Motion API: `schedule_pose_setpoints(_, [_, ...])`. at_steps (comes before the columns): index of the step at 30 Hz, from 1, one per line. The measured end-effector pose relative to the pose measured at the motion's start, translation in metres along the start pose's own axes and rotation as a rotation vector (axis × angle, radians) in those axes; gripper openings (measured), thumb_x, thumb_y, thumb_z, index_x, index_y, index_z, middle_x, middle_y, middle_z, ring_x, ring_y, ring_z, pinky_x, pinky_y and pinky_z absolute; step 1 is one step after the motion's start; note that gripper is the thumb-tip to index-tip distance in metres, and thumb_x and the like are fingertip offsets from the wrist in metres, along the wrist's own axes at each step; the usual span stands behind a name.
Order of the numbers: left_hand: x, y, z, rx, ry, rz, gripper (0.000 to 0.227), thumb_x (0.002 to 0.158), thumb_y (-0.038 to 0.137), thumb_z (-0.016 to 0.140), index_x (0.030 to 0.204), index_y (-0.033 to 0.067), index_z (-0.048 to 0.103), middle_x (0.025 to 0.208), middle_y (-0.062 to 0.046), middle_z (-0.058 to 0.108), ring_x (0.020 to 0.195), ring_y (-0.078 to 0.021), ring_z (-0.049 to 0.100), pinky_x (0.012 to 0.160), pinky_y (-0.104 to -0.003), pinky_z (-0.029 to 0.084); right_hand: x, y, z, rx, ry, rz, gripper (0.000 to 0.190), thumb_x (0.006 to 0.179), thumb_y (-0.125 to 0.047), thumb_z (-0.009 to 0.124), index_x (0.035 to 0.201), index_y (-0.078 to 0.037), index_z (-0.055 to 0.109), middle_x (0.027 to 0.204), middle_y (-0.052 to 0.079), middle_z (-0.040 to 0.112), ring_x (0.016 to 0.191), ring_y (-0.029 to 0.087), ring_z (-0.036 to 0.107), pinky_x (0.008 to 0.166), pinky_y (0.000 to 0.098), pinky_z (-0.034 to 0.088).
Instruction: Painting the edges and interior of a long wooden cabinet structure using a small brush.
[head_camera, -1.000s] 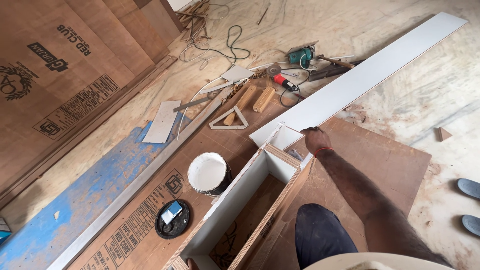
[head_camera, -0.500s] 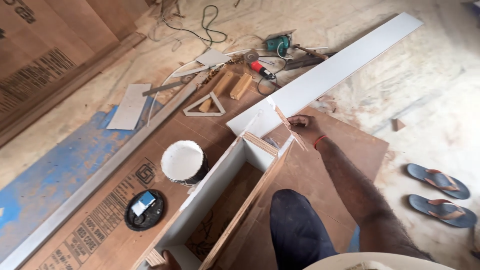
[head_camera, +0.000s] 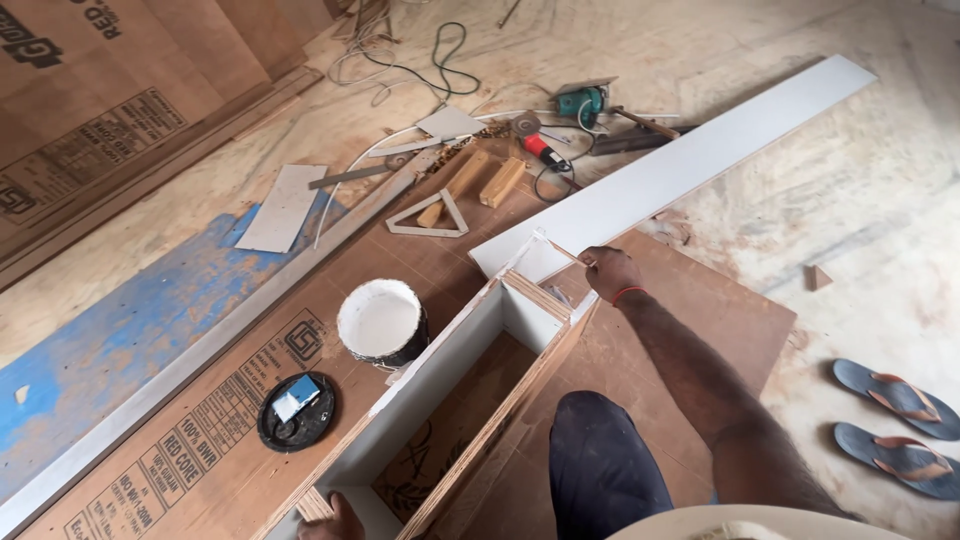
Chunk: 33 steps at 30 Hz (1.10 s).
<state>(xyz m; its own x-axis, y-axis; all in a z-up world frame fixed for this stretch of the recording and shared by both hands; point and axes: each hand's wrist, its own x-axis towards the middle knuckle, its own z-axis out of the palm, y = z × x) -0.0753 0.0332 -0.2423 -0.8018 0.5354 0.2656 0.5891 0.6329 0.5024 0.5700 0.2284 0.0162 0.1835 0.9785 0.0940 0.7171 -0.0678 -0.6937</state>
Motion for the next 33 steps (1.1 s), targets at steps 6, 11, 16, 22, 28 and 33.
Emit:
schedule_pose_setpoints(6, [-0.003,0.035,-0.041,-0.129,-0.178,-0.252,0.056,0.086,0.034,0.085,0.107,-0.0149,0.068,0.087,-0.026,0.076,0.073,-0.0347,0.076,0.078,-0.047,0.063,0.019,0.002,0.030,-0.681,0.158,-0.213,0.023,0.087,-0.008,0.063,0.106,-0.015,0.074,0.103,0.007,0.073,0.102,0.026,0.070,0.084,0.0414,0.059])
schedule_pose_setpoints(11, [-0.001,0.042,-0.052,-0.080,-0.212,-0.294,0.059,0.087,0.041,0.084,0.109,-0.0128,0.071,0.088,-0.025,0.076,0.075,-0.0354,0.076,0.080,-0.046,0.063,0.017,-0.017,0.051,-0.810,0.139,-0.488,0.019,0.094,-0.010,0.059,0.106,-0.014,0.073,0.101,0.004,0.072,0.097,0.022,0.070,0.084,0.0370,0.060])
schedule_pose_setpoints(16, [0.001,0.047,-0.066,0.142,-0.310,-0.267,0.067,0.087,0.056,0.078,0.112,-0.0062,0.075,0.101,-0.027,0.076,0.094,-0.0392,0.074,0.092,-0.049,0.060,0.033,-0.006,0.045,-0.798,0.113,-0.363,0.026,0.098,-0.007,0.054,0.114,-0.014,0.074,0.106,0.005,0.073,0.095,0.020,0.070,0.080,0.0339,0.062])
schedule_pose_setpoints(22, [0.000,0.047,-0.062,0.182,-0.331,-0.305,0.075,0.084,0.062,0.075,0.119,-0.0048,0.071,0.112,-0.026,0.072,0.107,-0.0387,0.070,0.100,-0.050,0.056,-0.011,-0.026,0.059,-0.434,-0.125,-0.155,0.037,0.096,-0.008,0.051,0.126,-0.015,0.071,0.125,0.014,0.068,0.110,0.028,0.068,0.098,0.0408,0.057])
schedule_pose_setpoints(28, [0.003,0.051,-0.075,0.229,-0.377,-0.270,0.084,0.091,0.069,0.068,0.121,-0.0096,0.065,0.107,-0.027,0.071,0.101,-0.0383,0.070,0.093,-0.051,0.057,-0.041,-0.059,0.054,-0.295,-0.133,-0.255,0.028,0.094,-0.009,0.060,0.119,-0.014,0.073,0.118,0.008,0.073,0.112,0.023,0.069,0.101,0.0386,0.057])
schedule_pose_setpoints(33, [0.001,0.068,-0.095,0.221,-0.472,-0.321,0.080,0.093,0.067,0.063,0.121,-0.0079,0.066,0.109,-0.026,0.071,0.104,-0.0369,0.071,0.097,-0.050,0.056,-0.028,-0.050,0.063,-0.735,-0.065,-0.372,0.026,0.092,-0.007,0.064,0.116,-0.012,0.071,0.110,0.006,0.071,0.106,0.021,0.070,0.091,0.0390,0.059])
